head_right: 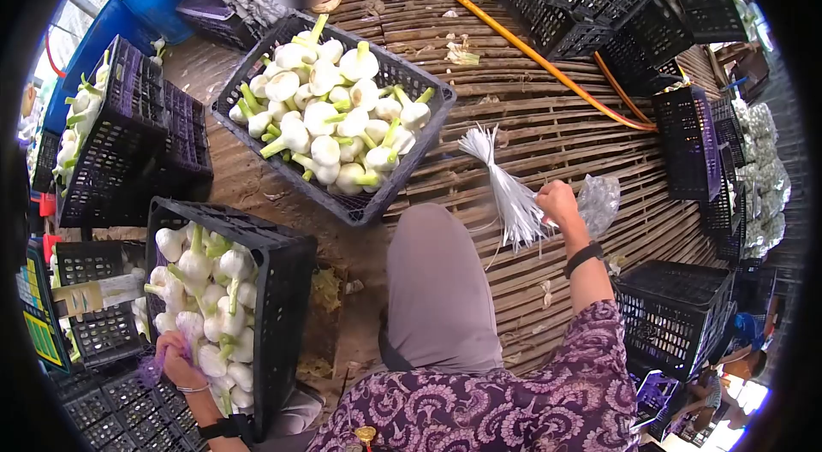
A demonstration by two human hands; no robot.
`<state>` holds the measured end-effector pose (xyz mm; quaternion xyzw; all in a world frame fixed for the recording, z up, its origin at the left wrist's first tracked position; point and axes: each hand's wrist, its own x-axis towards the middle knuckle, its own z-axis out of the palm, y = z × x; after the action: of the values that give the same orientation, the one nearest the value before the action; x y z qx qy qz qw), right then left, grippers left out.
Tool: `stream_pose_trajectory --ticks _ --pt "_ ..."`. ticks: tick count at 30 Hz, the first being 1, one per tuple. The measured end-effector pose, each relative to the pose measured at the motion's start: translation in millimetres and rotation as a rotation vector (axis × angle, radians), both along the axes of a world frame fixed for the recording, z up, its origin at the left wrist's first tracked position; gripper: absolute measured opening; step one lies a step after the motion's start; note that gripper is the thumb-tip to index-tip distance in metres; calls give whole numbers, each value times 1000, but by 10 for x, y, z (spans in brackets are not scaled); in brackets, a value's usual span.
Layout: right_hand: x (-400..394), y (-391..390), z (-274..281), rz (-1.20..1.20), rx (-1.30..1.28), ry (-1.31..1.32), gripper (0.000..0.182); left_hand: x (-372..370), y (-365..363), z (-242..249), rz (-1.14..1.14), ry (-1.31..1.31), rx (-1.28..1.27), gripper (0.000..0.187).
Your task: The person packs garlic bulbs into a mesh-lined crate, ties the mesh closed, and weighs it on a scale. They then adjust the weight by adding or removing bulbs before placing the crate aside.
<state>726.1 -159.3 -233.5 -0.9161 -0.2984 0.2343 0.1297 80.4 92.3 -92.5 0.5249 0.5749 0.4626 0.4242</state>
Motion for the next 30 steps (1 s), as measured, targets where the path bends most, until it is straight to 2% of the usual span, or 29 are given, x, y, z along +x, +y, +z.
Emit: stream_pose_trajectory --ticks 1,3,4,5,6,7,8,9,10,11,12,13,14,15,16,17,19,20,22,24,26,27,28,29,30 --pt "-3 72 198 3 -3 -7 16 17 -10 8 -3 -3 -6 12" --pt "-2 278 562 -247 -63 256 12 29 -12 -15 -9 -73 12 12" --pt "28 354 723 -404 202 381 10 22 -7 -7 -13 -130 39 13" --pt "42 497 856 -542 466 530 8 80 -31 -3 45 -81 88 13" --pt "-44 731 1016 -557 770 650 10 -25 -36 56 -11 -44 -42 16" --pt "-138 973 1199 -578 1076 779 13 -64 -11 -51 -24 30 90 16" --pt "-391 1282 1477 -492 1227 810 15 6 -16 -54 34 -6 122 15" --pt "-773 1608 1757 -408 1370 846 17 70 -28 -10 61 132 152 12" --pt "-1184 1918 2001 -260 1289 822 16 65 -58 114 -9 156 78 11" --pt "-1642 2221 2151 -106 1211 797 16 142 -65 207 -56 287 184 10" --pt "-2118 2497 2172 3 1056 814 16 101 -73 211 -75 361 183 9" --pt "-2540 2729 2192 116 915 806 16 112 -52 177 -88 403 344 8" --pt "-2939 2925 2184 242 891 999 15 67 -43 112 -72 299 306 11" --pt "-3285 3096 2113 374 847 1194 14 9 3 38 -114 444 419 12" --pt "-3557 3221 2020 437 799 1279 12 23 2 62 -118 444 473 12" --pt "-3813 3305 1951 491 744 1362 12 11 -23 37 -91 400 406 11" --pt "-4130 3325 1895 552 634 1375 11 108 -65 161 -45 229 290 10" --pt "-4228 3330 1855 588 579 1385 12 97 -50 160 -53 264 315 9" --pt "-4313 3303 1819 639 511 1266 13 73 -51 148 -57 289 331 9" --pt "-4281 3298 1788 660 488 1221 14 102 -30 125 -69 202 349 12" --pt "-4042 3284 1762 665 607 1091 13 70 -17 116 -88 237 361 9" --pt "-3814 3239 1972 583 574 996 13 59 -24 96 -106 275 368 7" --pt "-3475 3199 2082 569 621 905 13 70 -9 65 -95 281 436 7" --pt "-3049 3180 2045 562 710 777 14 76 -6 32 -90 184 387 11" --pt "-2683 3056 2133 456 768 673 13 90 -9 72 -97 234 401 12"
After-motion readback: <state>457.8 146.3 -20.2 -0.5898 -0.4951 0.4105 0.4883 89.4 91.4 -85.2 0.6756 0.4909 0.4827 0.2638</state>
